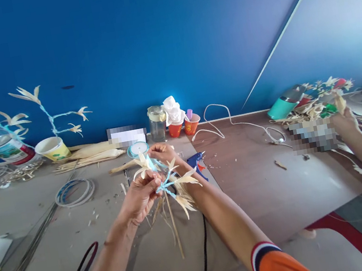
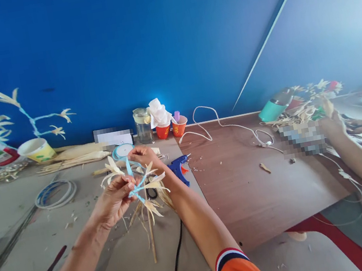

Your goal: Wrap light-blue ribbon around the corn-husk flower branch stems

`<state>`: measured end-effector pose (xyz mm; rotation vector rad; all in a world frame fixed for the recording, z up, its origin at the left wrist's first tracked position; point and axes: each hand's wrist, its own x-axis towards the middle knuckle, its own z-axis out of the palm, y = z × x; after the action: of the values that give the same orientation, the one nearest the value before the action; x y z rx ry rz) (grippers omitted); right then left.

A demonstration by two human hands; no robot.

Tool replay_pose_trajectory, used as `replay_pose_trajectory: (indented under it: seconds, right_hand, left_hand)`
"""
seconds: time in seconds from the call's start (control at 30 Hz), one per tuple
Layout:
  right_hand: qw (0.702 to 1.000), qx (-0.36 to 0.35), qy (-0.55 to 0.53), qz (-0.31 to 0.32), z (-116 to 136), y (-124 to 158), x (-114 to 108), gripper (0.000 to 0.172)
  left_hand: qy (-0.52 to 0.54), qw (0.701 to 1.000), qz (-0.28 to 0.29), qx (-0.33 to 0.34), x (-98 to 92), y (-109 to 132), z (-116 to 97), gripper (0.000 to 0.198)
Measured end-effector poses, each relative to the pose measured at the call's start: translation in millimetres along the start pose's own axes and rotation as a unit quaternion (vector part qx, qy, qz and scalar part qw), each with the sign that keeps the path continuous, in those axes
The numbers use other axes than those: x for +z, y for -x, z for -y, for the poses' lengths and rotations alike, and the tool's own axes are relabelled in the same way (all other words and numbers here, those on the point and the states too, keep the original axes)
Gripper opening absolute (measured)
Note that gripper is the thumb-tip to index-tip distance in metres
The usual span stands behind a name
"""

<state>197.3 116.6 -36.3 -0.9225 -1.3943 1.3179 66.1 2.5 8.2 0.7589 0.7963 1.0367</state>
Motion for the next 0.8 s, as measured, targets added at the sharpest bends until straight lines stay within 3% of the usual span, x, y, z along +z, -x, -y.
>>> replay_pose_trajectory:
  seconds: [0.17, 0.3, 0.37, 0.47, 0.57, 0.67, 0.73, 0.8]
  right_hand:
    - [0.999, -0.025, 0.017, -0.027, 2, 0, -2, 0.033]
    - [0.988, -0.056, -0.023, -0.145, 25, 1, -31, 0.042]
    - [0.981, -0.081, -0.035, -0.175, 47, 8, -44, 0.043]
    - [0.981, -0.115, 0.008, -0.156, 85, 30, -47, 0.042]
    - [0.982, -0.106, 0.063, -0.145, 115, 66, -32, 0.037]
    - [0.978, -0.108, 0.025, -0.175, 129, 106, -15, 0.025]
    - [0.992, -0.051, -0.002, -0.113, 128, 130, -6, 0.023]
    - [0.998, 0.054, 0.011, 0.020, 118, 145, 5, 0.027]
  left_hand:
    - [-0.023, 0.999, -0.009, 0.035, -1.6, -1, 2, 0.029]
    - [-0.015, 0.994, -0.072, 0.083, -9.1, -8, 1, 0.028]
    - [-0.010, 0.991, -0.095, 0.098, -12.5, -11, -1, 0.029]
    - [-0.012, 0.987, -0.111, 0.119, -14.6, -13, -1, 0.031]
    - [-0.026, 0.977, -0.127, 0.168, -14.1, -12, -2, 0.028]
    - [-0.032, 0.963, -0.143, 0.226, -14.2, -12, -2, 0.024]
    - [-0.038, 0.955, -0.151, 0.252, -14.7, -12, -2, 0.021]
    - [-0.054, 0.947, -0.162, 0.273, -15.1, -13, -1, 0.018]
